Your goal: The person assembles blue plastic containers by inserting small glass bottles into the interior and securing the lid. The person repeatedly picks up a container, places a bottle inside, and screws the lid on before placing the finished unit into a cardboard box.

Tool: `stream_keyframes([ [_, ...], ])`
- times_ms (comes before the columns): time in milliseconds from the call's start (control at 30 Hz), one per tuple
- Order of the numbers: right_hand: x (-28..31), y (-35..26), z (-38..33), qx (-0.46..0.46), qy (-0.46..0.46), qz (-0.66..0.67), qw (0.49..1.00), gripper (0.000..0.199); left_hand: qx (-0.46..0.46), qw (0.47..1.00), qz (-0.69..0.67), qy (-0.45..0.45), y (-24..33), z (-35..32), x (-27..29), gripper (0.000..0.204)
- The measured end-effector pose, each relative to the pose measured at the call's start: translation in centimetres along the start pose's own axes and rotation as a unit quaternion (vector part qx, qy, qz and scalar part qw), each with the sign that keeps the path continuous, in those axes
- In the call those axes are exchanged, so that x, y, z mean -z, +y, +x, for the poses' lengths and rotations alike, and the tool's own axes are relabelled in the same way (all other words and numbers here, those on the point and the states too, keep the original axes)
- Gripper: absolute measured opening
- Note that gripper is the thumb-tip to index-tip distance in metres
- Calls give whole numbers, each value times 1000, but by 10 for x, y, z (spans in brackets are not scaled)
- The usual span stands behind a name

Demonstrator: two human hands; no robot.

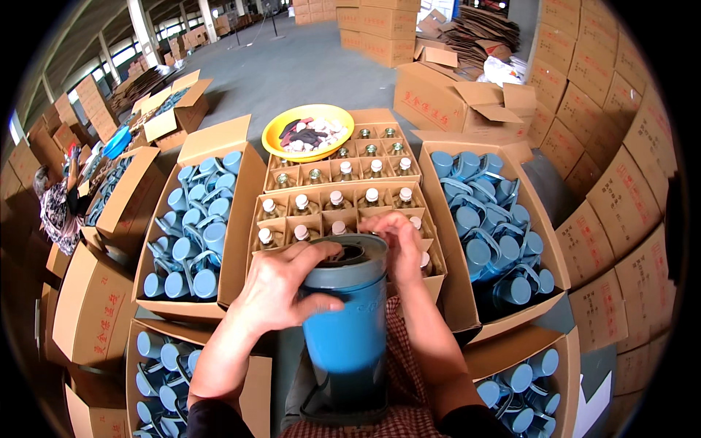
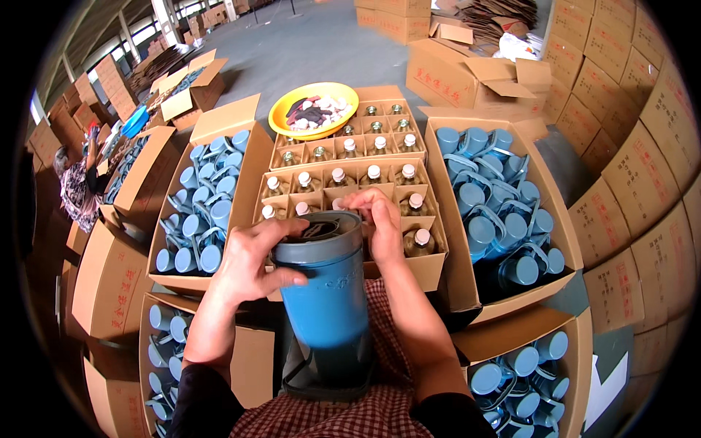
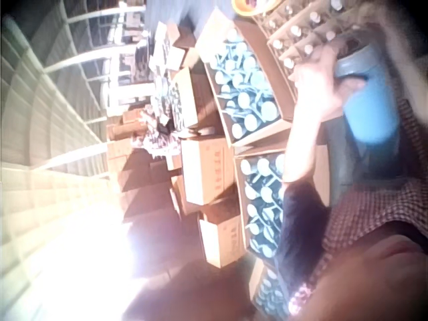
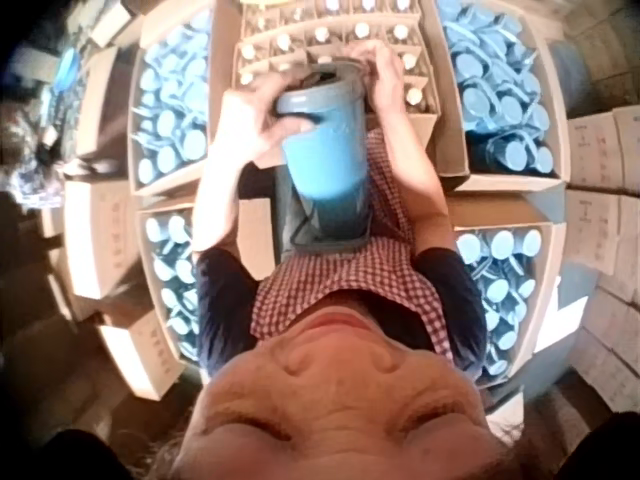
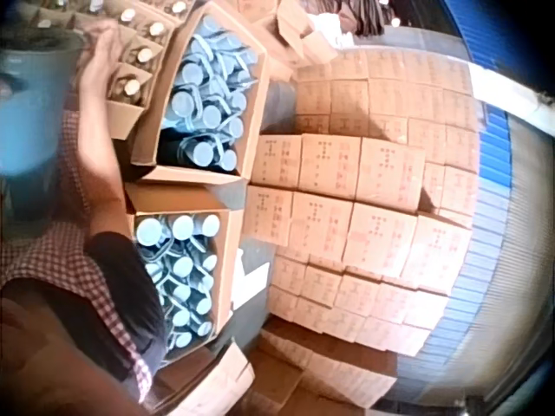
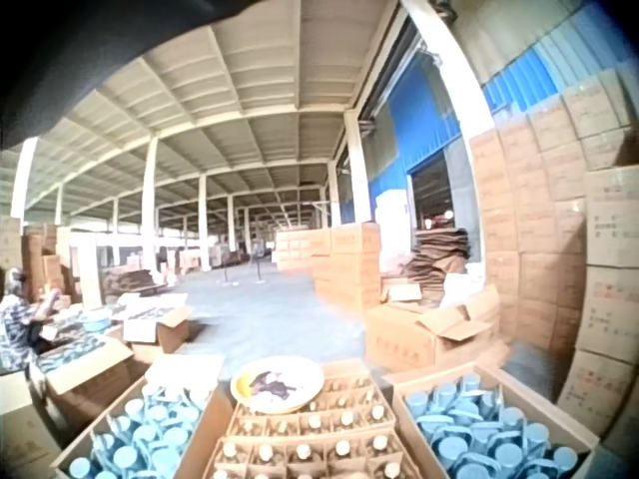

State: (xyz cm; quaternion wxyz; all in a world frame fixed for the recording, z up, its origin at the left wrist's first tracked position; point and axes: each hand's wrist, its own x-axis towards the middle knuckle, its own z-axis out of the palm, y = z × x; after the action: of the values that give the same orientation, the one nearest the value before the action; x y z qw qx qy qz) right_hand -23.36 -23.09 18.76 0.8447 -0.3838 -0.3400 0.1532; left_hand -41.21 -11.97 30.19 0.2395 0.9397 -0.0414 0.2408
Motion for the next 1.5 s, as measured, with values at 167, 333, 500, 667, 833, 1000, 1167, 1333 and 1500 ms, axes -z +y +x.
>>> stream_keyframes([
  [167,-4,54,3,-55,-55,313,947,53,-34,998,46,16,-2,0,-11,47],
  [333,-7,51,3,-42,-31,268,962,51,-56,997,14,48,-10,-2,-15,42],
  [500,0,58,4,-48,-42,286,956,50,-46,999,-22,18,-19,4,-14,40],
  [667,-6,65,7,-115,-37,432,894,44,-42,995,75,59,12,24,-25,32],
  [833,1,37,-10,-155,-19,284,946,50,-73,994,-41,76,3,24,-38,16],
  [1000,24,-34,-5,32,-93,-112,989,57,-9,937,-341,75,-64,-5,-30,23],
  [1167,-16,-9,0,-150,-32,90,984,82,-54,994,13,90,15,28,-40,24],
  [1333,5,-43,-2,-33,-178,-149,972,86,-102,943,-285,135,-63,-6,-40,24],
  [1500,-11,-27,0,-194,-8,3,981,93,-40,994,-82,61,3,26,-27,26],
])
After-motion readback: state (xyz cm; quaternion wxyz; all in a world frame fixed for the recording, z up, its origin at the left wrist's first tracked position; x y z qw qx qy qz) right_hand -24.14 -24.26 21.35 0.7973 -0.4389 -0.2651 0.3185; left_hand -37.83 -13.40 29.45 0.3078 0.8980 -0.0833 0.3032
